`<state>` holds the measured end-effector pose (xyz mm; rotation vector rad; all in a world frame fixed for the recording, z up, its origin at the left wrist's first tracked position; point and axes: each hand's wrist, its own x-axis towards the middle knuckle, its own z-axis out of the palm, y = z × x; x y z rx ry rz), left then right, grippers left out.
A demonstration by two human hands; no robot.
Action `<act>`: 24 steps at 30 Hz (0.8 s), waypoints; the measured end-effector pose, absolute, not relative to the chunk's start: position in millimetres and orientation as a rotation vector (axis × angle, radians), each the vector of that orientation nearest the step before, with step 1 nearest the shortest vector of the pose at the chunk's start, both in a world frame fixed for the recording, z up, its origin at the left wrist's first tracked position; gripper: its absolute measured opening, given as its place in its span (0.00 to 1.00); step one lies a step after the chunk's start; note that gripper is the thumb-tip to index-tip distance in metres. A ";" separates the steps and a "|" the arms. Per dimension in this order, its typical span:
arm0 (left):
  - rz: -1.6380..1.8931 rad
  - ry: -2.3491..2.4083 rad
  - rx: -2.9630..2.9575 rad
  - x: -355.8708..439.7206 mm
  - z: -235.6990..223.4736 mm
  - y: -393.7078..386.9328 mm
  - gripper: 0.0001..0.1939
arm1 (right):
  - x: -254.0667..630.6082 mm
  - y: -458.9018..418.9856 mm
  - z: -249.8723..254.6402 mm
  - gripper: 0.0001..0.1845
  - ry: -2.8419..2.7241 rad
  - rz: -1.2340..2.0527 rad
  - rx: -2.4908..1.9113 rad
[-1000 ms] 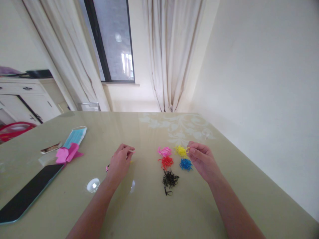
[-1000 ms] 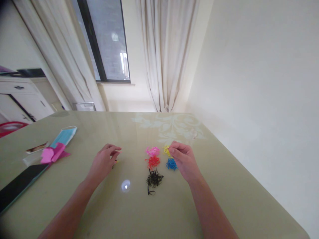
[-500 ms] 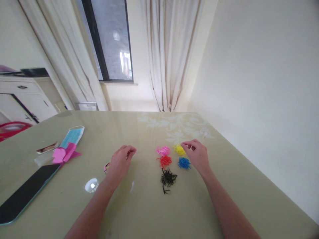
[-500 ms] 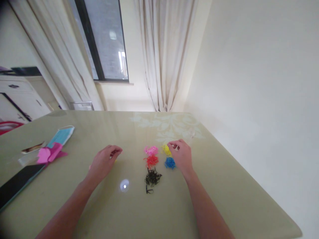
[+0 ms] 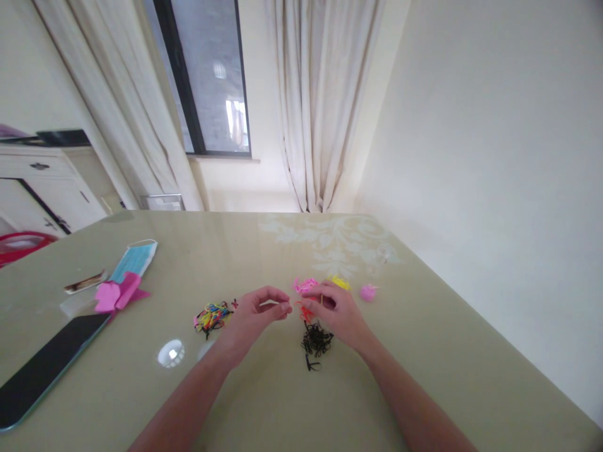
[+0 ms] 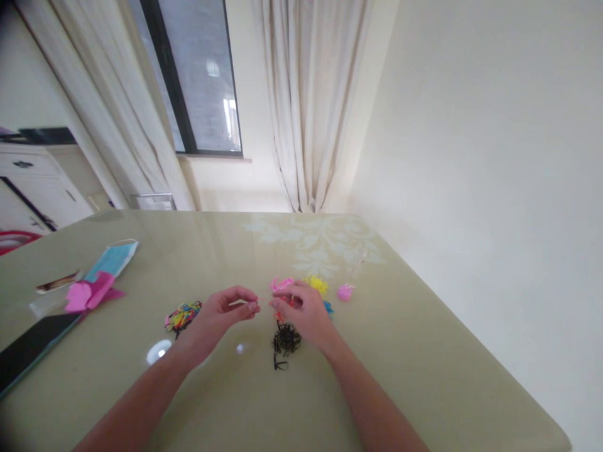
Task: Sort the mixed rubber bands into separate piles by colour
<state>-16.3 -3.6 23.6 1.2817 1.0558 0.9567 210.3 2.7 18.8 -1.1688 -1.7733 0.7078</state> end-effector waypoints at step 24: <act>0.341 2.187 2.255 -67.5 9.4 15.2 0.16 | 212.7 -14.1 40.3 0.08 -1.200 1.055 -0.859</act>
